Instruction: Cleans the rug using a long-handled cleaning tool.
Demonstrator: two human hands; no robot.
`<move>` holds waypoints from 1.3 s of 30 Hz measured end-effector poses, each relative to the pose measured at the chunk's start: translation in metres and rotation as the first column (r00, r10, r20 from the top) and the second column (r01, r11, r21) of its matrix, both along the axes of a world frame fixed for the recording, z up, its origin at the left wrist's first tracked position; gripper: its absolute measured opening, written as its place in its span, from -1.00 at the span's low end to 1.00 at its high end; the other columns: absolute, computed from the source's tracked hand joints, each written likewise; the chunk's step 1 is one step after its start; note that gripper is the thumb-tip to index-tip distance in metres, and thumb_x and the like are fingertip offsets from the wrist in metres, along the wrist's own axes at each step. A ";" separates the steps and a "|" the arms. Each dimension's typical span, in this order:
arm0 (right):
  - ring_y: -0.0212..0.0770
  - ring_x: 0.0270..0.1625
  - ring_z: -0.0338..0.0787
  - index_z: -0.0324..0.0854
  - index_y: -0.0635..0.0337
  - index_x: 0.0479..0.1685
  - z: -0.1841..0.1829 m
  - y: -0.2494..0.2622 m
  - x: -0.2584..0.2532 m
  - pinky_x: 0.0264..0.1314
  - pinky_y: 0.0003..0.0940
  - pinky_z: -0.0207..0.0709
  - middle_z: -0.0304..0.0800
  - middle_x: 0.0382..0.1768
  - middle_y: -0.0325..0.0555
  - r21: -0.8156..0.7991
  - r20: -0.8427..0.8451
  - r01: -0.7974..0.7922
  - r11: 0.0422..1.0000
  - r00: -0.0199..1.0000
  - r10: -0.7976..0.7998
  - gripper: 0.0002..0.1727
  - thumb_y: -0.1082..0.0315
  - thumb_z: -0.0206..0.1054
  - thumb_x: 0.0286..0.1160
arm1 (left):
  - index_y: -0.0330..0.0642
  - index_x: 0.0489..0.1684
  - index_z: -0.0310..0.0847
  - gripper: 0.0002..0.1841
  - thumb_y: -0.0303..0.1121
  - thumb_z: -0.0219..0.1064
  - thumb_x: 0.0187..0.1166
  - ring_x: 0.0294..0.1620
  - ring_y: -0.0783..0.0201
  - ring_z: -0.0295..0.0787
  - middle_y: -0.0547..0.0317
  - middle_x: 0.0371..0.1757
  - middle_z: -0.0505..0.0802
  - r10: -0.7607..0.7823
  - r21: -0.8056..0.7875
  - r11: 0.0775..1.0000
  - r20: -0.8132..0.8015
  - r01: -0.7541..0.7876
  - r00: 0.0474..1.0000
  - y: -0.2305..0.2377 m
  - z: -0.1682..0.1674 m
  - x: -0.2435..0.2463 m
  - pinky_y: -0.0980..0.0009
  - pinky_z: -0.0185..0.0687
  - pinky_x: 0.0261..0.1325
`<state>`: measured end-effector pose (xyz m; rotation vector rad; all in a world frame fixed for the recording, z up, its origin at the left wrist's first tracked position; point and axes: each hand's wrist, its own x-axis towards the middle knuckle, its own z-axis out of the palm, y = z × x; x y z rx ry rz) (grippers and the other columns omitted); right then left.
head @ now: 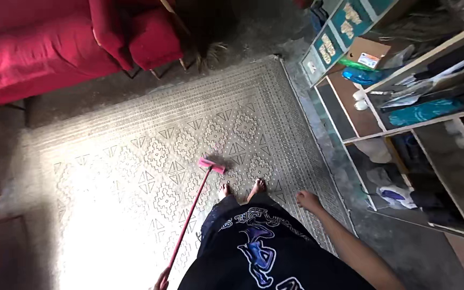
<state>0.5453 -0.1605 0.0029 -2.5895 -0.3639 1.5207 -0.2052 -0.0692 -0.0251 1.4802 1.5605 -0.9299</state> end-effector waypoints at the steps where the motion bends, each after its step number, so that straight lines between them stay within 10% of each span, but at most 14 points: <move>1: 0.09 0.02 0.90 0.61 0.26 0.40 0.001 0.012 0.000 0.17 0.09 0.73 0.85 0.07 0.22 0.024 -0.002 -0.027 0.999 1.000 0.027 -0.59 0.19 0.10 0.84 | 0.54 0.76 0.29 -0.44 -0.07 0.17 0.72 0.07 -0.12 0.90 -0.08 0.11 0.91 0.029 0.068 0.997 0.033 -0.031 0.999 -0.008 -0.007 0.005 -0.23 0.74 0.19; 8: 0.08 0.06 0.88 0.65 0.25 0.37 0.012 0.048 -0.030 0.28 0.08 0.68 0.85 0.07 0.20 0.181 -0.014 -0.265 0.947 0.962 0.272 -0.60 0.20 0.12 0.82 | 0.14 0.73 0.39 -0.49 -0.28 0.17 0.78 0.16 -0.35 0.84 -0.36 0.14 0.86 0.097 0.082 0.990 0.163 -0.111 0.982 0.084 0.069 0.156 -0.33 0.64 0.29; 23: 0.14 -0.03 0.89 0.67 0.32 0.31 0.014 -0.120 -0.061 0.17 0.14 0.69 0.87 -0.01 0.25 0.010 0.016 0.130 0.991 0.991 -0.131 -0.62 0.21 0.16 0.82 | -0.17 0.75 0.29 -0.50 -0.34 0.03 0.82 0.31 -0.34 0.74 -0.43 0.34 0.73 -0.227 0.168 0.971 0.392 0.173 0.891 0.284 0.011 0.515 -0.28 0.58 0.38; 27: 0.19 0.09 0.86 0.70 0.31 0.27 0.020 -0.131 -0.084 0.28 0.20 0.61 0.86 0.02 0.28 -0.037 0.007 0.077 0.996 0.997 -0.077 -0.62 0.20 0.17 0.81 | -0.16 0.78 0.22 -0.43 -0.24 0.15 0.81 -0.15 -0.19 0.80 -0.42 0.13 0.77 -0.069 0.132 0.991 0.516 0.001 0.854 0.320 0.039 0.572 -0.13 0.73 -0.04; 32: 0.30 0.29 0.78 0.73 0.33 0.26 0.004 -0.128 -0.105 0.45 0.27 0.48 0.83 0.14 0.35 0.035 -0.033 0.002 0.999 0.999 -0.001 -0.64 0.25 0.26 0.74 | -0.11 0.82 0.17 -0.31 -0.19 0.31 0.70 -0.14 -0.17 0.84 -0.36 0.13 0.80 -0.134 0.174 0.983 0.512 0.050 0.848 0.293 0.050 0.482 -0.16 0.74 0.02; 39: 0.32 0.33 0.76 0.73 0.31 0.25 -0.011 -0.103 -0.086 0.45 0.31 0.47 0.82 0.17 0.34 0.014 -0.051 -0.137 0.990 0.989 0.138 -0.63 0.23 0.22 0.76 | -0.01 0.70 0.43 -0.45 -0.24 0.30 0.69 0.01 -0.27 0.88 -0.32 0.04 0.88 -0.047 0.186 0.982 0.356 -0.022 0.933 0.132 0.078 0.252 -0.30 0.70 0.18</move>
